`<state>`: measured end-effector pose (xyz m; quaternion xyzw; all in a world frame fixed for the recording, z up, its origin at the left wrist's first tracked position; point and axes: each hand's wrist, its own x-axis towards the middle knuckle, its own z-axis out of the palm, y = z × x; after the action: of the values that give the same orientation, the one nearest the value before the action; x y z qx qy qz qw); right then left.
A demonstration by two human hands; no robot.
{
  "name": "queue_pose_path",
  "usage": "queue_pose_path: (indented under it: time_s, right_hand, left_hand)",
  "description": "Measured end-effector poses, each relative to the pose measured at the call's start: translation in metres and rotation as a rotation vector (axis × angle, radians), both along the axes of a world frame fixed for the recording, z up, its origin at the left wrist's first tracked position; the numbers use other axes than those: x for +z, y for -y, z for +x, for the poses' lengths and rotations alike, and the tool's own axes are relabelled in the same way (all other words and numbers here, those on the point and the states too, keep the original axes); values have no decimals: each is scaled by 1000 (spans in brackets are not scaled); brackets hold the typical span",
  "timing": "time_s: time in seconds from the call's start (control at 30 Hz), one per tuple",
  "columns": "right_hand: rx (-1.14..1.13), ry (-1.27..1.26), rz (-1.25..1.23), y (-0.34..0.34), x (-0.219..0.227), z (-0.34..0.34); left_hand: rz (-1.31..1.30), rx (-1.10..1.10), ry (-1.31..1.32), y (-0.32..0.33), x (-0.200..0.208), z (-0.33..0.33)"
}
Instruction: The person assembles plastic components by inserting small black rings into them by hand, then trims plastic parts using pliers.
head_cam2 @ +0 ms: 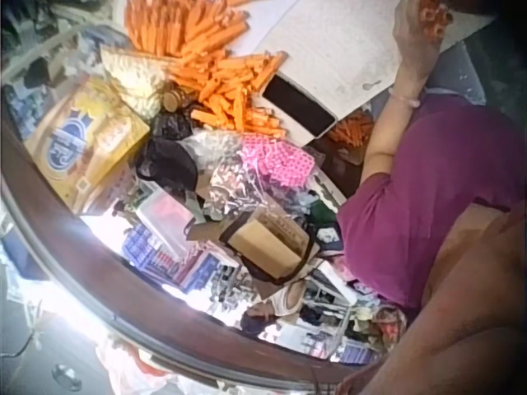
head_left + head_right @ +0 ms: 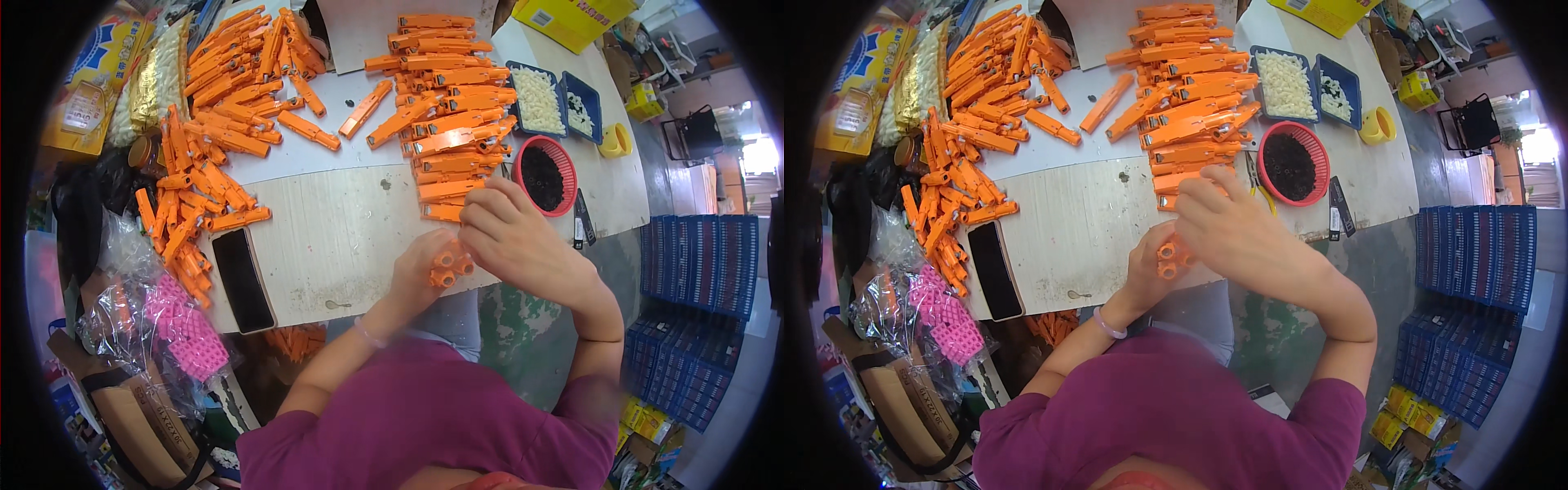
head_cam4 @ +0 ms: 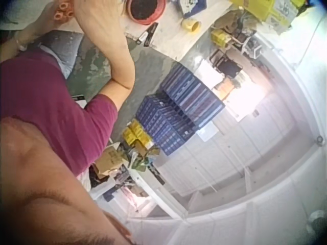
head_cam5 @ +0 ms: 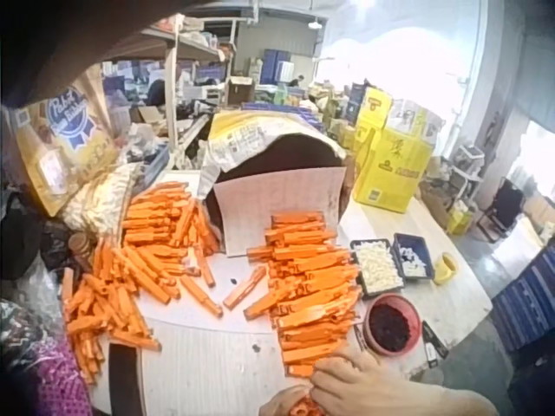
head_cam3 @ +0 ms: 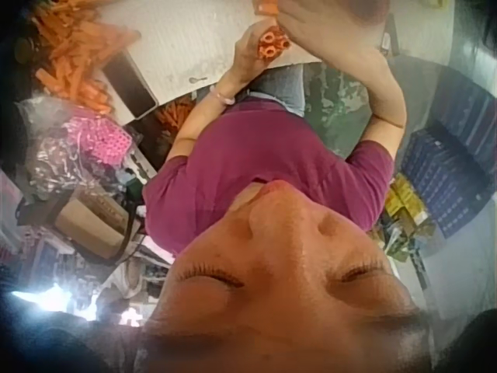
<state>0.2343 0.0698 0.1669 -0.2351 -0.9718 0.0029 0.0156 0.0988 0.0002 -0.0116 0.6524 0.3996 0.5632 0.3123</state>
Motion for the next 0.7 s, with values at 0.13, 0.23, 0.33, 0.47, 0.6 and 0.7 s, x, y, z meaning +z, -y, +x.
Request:
queue_pose_path:
  time_s: [0.13, 0.23, 0.33, 0.47, 0.6, 0.7]
  right_hand:
    - [41, 64, 36, 6, 2, -5]
    - [25, -74, -46, 2, -8, 8]
    - [-36, -230, -106, 2, -14, 26]
    - [-86, -336, -85, 5, -19, 31]
    - [-82, -302, -43, 6, -26, 27]
    - [-72, -350, -80, 1, -23, 34]
  left_hand:
    - [-4, 12, 0, 1, -4, -1]
    - [14, -2, -2, 0, -2, -2]
    - [38, -17, -30, -2, -1, -2]
    - [51, -23, -42, -3, 0, -2]
    - [36, -15, -54, -2, -2, -2]
    - [29, -4, -65, -1, -2, -2]
